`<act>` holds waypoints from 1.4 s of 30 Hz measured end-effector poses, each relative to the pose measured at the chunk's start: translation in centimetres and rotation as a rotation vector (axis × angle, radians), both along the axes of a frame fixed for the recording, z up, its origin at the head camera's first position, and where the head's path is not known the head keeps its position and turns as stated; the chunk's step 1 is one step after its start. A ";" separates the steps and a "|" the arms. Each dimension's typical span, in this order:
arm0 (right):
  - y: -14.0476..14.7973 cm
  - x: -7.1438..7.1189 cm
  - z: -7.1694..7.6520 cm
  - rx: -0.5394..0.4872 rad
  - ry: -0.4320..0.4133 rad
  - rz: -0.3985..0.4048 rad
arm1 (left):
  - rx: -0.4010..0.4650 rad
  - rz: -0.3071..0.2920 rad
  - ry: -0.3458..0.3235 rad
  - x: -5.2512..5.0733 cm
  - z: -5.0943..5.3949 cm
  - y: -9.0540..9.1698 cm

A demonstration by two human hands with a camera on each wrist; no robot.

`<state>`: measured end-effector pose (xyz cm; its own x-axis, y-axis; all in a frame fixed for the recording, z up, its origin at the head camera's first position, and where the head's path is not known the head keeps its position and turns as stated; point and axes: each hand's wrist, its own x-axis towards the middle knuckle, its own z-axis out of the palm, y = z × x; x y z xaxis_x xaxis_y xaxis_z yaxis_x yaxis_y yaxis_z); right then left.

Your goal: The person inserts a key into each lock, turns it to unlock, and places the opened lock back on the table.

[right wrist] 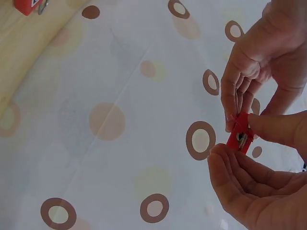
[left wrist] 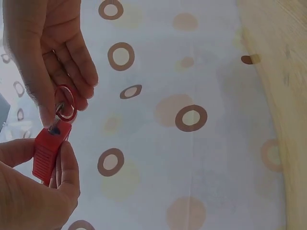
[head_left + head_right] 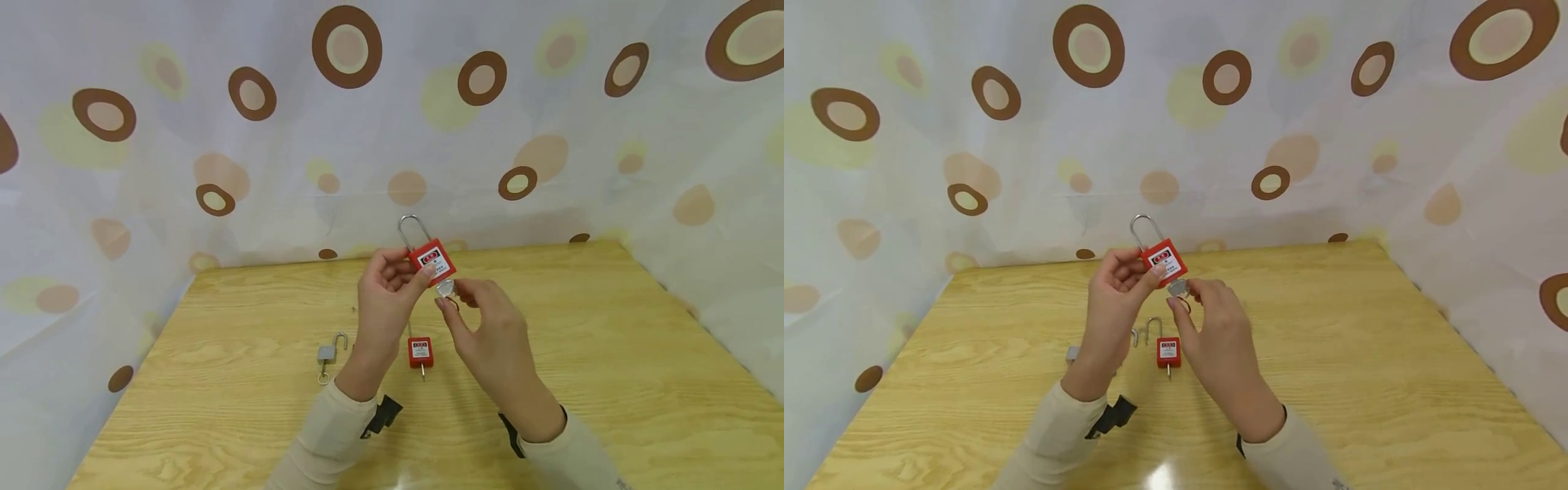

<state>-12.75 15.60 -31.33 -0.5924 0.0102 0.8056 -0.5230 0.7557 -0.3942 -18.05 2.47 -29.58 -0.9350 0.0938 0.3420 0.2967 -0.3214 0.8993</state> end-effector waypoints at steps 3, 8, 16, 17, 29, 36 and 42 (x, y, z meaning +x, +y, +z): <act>-0.3 0.0 -0.2 0.039 0.060 -0.025 | 0.003 0.002 0.001 0.0 -0.2 0.2; -0.5 -0.1 -0.2 0.097 0.106 -0.044 | 0.006 -0.010 0.008 0.0 -0.3 0.3; -0.3 -0.1 -0.4 0.097 0.085 -0.008 | -0.008 -0.062 0.012 0.4 -0.2 0.4; -0.3 -0.1 -0.4 0.083 0.079 0.006 | -0.011 -0.062 0.014 0.4 -0.2 0.4; 0.9 0.0 0.6 -0.126 -0.265 0.146 | -0.038 -0.078 -0.006 0.0 0.0 0.2; 2.4 0.0 1.9 -0.277 -0.534 0.160 | -0.113 -0.140 0.002 0.0 -0.1 0.1; 2.9 0.1 2.0 -0.438 -0.567 0.218 | -0.196 -0.215 0.018 0.3 -0.3 0.0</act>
<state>-12.66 18.54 -29.30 -0.9408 0.0948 0.3255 -0.2704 0.3697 -0.8890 -17.72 2.48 -29.89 -0.8805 0.3548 0.3144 0.2571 -0.1996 0.9455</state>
